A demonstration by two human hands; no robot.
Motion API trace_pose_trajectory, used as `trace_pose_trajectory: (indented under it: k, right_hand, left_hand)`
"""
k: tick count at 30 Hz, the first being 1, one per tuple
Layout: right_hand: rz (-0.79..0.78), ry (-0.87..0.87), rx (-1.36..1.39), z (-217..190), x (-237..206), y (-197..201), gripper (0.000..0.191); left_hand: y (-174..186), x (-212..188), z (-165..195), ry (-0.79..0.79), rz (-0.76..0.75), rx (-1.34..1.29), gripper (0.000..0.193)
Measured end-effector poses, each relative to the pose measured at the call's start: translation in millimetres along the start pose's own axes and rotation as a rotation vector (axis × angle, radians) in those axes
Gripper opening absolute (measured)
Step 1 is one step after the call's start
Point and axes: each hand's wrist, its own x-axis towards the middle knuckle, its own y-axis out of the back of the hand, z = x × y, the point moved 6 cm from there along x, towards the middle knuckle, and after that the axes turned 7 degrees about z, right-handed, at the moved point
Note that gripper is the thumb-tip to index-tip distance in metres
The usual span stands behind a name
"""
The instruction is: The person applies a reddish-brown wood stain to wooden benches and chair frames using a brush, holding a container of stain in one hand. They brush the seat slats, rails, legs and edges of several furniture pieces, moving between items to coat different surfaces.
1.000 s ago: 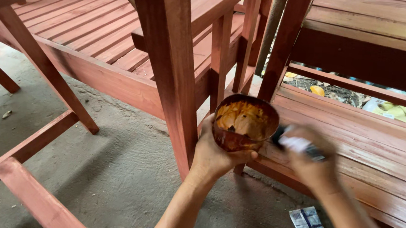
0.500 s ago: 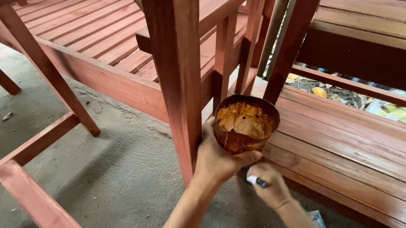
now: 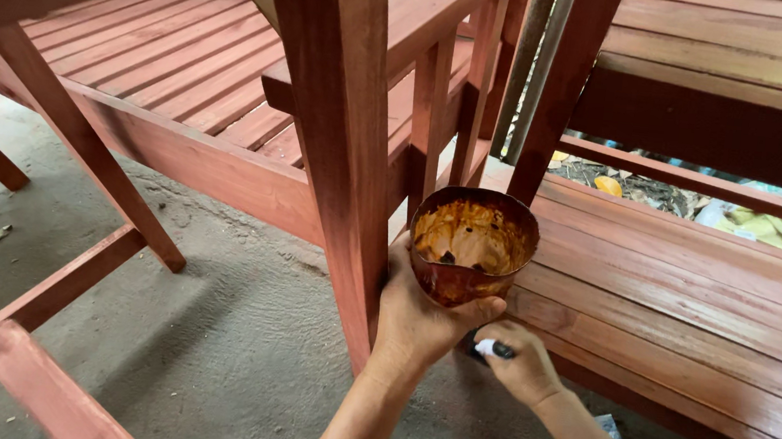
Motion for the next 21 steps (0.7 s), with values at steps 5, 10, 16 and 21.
trace_pose_trajectory:
  k: [5,10,16,21]
  right_hand:
    - [0.09,0.126,-0.017,-16.1,22.2,36.5,0.008]
    - [0.034,0.212,0.018,-43.3,43.8,70.8,0.008]
    - [0.145,0.223,0.082,-97.3,72.3,135.4,0.016]
    - [0.321,0.487,-0.027,-157.4,85.2,187.2,0.012]
  left_hand:
    - [3.0,-2.0,9.1,0.007,-0.016,-0.029,0.1]
    - [5.9,-4.1,11.0,0.063,0.001,0.071,0.099]
    - [4.6,-5.9,2.2,0.137,-0.033,0.08,0.1]
    - [2.0,-3.9,-9.7,0.118,-0.057,0.14,0.096]
